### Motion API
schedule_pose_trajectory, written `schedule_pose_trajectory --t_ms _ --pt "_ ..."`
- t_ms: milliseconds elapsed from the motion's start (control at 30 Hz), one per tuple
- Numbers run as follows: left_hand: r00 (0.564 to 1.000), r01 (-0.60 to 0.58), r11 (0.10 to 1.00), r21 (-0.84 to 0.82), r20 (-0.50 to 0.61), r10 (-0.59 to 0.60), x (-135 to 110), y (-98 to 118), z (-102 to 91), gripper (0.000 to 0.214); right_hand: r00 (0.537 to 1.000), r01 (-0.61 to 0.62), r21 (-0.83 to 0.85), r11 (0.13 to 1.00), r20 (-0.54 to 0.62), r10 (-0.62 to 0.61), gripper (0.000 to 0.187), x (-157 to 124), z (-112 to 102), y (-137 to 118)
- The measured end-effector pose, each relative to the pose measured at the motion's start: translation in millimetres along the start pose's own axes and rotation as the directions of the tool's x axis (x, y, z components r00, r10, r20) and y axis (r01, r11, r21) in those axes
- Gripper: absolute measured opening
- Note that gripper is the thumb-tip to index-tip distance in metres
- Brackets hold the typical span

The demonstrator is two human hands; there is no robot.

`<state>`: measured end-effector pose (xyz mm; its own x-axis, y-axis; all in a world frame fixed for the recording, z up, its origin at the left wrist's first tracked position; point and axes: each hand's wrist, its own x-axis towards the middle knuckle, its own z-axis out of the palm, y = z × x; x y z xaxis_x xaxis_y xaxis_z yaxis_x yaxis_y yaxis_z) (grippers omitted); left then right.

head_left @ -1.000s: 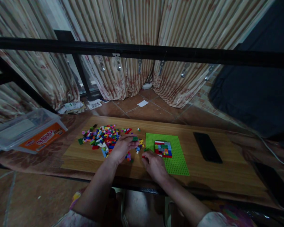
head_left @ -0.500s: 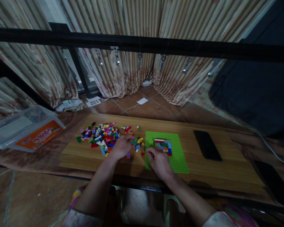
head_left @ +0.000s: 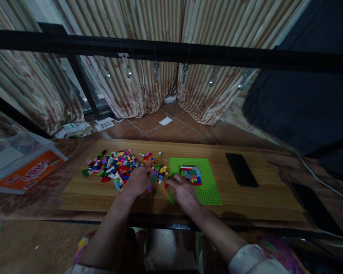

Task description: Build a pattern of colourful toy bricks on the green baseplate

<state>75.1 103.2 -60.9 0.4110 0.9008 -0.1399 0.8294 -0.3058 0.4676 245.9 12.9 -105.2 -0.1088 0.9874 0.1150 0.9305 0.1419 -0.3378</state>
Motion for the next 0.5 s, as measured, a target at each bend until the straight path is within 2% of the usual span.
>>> schedule_pose_trajectory --t_ms 133,300,400,500 --pt "0.998 0.04 0.997 0.069 -0.054 -0.037 1 -1 2.1 0.024 0.999 -0.008 -0.106 0.994 0.049 0.013 0.023 4 -3 -3" --pt "0.993 0.033 0.995 0.095 -0.114 -0.022 2 5 1.2 0.024 0.999 0.008 -0.099 0.995 0.043 -0.004 0.02 6 -2 -7" --pt "0.986 -0.016 1.0 0.019 -0.165 0.019 2 13 1.7 0.026 0.999 -0.026 0.034 0.999 -0.038 0.027 0.016 5 -7 -7" --pt "0.981 -0.096 0.982 -0.163 -0.184 0.065 1 26 8.3 0.026 0.982 -0.048 0.279 0.959 -0.161 0.096 0.013 5 -18 -1"
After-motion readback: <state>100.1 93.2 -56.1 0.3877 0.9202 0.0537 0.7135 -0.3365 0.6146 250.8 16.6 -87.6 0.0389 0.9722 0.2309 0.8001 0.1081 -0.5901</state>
